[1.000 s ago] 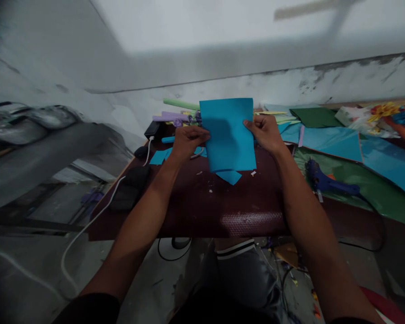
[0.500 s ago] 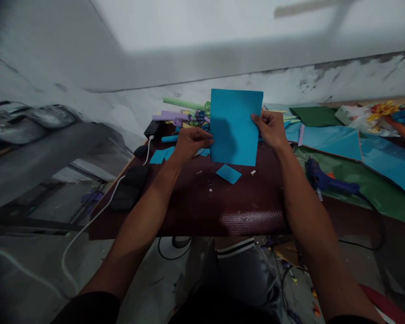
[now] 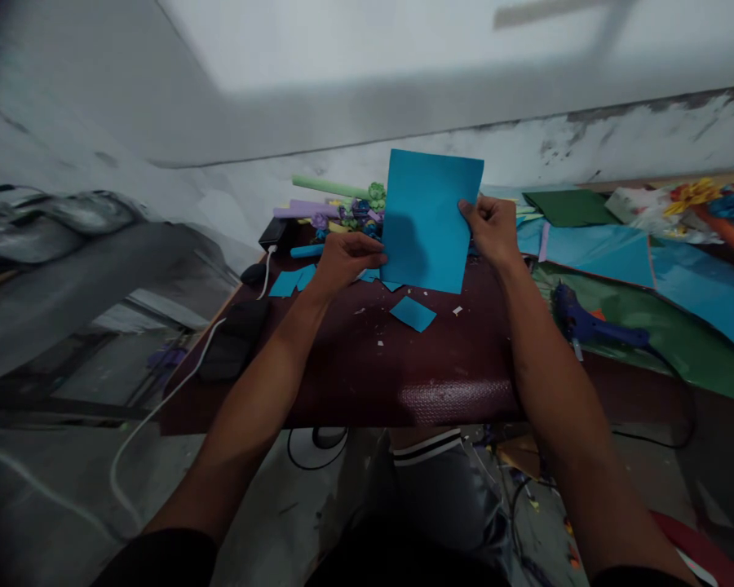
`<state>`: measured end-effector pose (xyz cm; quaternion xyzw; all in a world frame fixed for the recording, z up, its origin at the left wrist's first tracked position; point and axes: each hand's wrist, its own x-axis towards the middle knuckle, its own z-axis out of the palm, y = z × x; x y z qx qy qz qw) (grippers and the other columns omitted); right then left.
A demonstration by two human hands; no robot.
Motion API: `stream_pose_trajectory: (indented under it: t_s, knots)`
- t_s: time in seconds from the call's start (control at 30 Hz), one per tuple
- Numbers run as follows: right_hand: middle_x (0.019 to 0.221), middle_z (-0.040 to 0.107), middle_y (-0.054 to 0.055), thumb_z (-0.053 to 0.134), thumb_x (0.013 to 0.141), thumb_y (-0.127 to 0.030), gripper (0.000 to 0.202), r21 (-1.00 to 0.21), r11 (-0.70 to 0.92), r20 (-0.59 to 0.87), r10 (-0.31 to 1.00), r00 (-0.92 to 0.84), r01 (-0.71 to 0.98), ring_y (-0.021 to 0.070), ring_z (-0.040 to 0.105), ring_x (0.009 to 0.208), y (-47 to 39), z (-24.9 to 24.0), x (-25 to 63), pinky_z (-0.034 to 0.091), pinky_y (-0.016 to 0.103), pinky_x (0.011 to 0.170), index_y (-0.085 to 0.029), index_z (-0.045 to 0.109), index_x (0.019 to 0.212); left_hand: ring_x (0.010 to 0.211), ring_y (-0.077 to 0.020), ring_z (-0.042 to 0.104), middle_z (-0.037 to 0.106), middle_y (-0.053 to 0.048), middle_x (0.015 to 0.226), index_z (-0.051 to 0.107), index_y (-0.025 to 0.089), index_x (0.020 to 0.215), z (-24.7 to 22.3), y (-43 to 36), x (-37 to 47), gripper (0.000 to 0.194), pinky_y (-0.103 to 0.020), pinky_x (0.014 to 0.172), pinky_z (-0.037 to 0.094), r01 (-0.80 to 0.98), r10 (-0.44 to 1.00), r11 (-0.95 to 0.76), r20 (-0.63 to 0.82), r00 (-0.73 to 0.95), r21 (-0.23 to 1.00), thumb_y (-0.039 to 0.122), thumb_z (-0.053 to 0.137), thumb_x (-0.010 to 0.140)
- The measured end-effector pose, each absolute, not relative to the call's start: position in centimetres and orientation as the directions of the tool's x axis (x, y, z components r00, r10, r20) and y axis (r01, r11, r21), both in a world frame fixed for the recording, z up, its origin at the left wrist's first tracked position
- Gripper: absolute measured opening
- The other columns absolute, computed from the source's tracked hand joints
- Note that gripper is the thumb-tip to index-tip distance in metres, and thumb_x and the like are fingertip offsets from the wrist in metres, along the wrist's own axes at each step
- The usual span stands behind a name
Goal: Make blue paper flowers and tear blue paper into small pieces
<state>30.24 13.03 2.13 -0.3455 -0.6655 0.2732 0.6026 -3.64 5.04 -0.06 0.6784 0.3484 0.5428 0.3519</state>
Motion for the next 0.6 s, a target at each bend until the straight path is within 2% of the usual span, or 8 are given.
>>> stream_pose_trajectory:
  t_s: [0.17,0.33,0.5,0.6]
  knots:
    - [0.063,0.035,-0.003,0.085,0.086,-0.094,0.082,-0.759,0.637,0.643,0.765,0.006,0.137,0.0105,0.028,0.059,13.27,2.11,30.52,0.023,0.031,0.052,-0.024,0.049,0.063,0.087,-0.0247,0.084,0.086,-0.007,0.092,0.089,0.021,0.096,-0.06,4.97,-3.62,0.032,-0.038,0.077,0.073,0.108,0.876,-0.465,0.44,0.199,0.879,0.041,0.105,0.077]
    - [0.062,0.036,-0.003,0.086,0.082,-0.097,0.083,-0.777,0.616,0.624,0.781,0.033,0.127,0.0109,0.028,0.058,13.27,2.13,30.54,0.023,0.032,0.051,-0.025,0.049,0.063,0.084,-0.0236,0.084,0.086,-0.008,0.091,0.091,0.021,0.101,-0.02,4.81,-3.83,0.032,-0.035,0.071,0.069,0.117,0.885,-0.441,0.409,0.224,0.89,0.039,0.105,0.079]
    - [0.061,0.039,-0.002,0.088,0.074,-0.102,0.085,-0.809,0.578,0.585,0.809,0.058,0.108,0.0111,0.03,0.058,13.35,2.21,30.57,0.022,0.031,0.052,-0.024,0.055,0.063,0.081,-0.0235,0.084,0.085,-0.008,0.091,0.091,0.021,0.103,-0.11,4.94,-4.2,0.036,-0.036,0.071,0.072,0.121,0.902,-0.403,0.372,0.218,0.907,0.038,0.106,0.076]
    - [0.06,0.036,-0.002,0.088,0.074,-0.101,0.086,-0.798,0.591,0.6,0.798,0.056,0.122,0.0111,0.03,0.058,13.47,2.16,30.59,0.021,0.031,0.052,-0.024,0.051,0.061,0.077,-0.0224,0.083,0.084,-0.008,0.089,0.088,0.02,0.099,-0.04,5.25,-4.53,0.035,-0.035,0.069,0.071,0.12,0.91,-0.39,0.362,0.2,0.913,0.036,0.107,0.074]
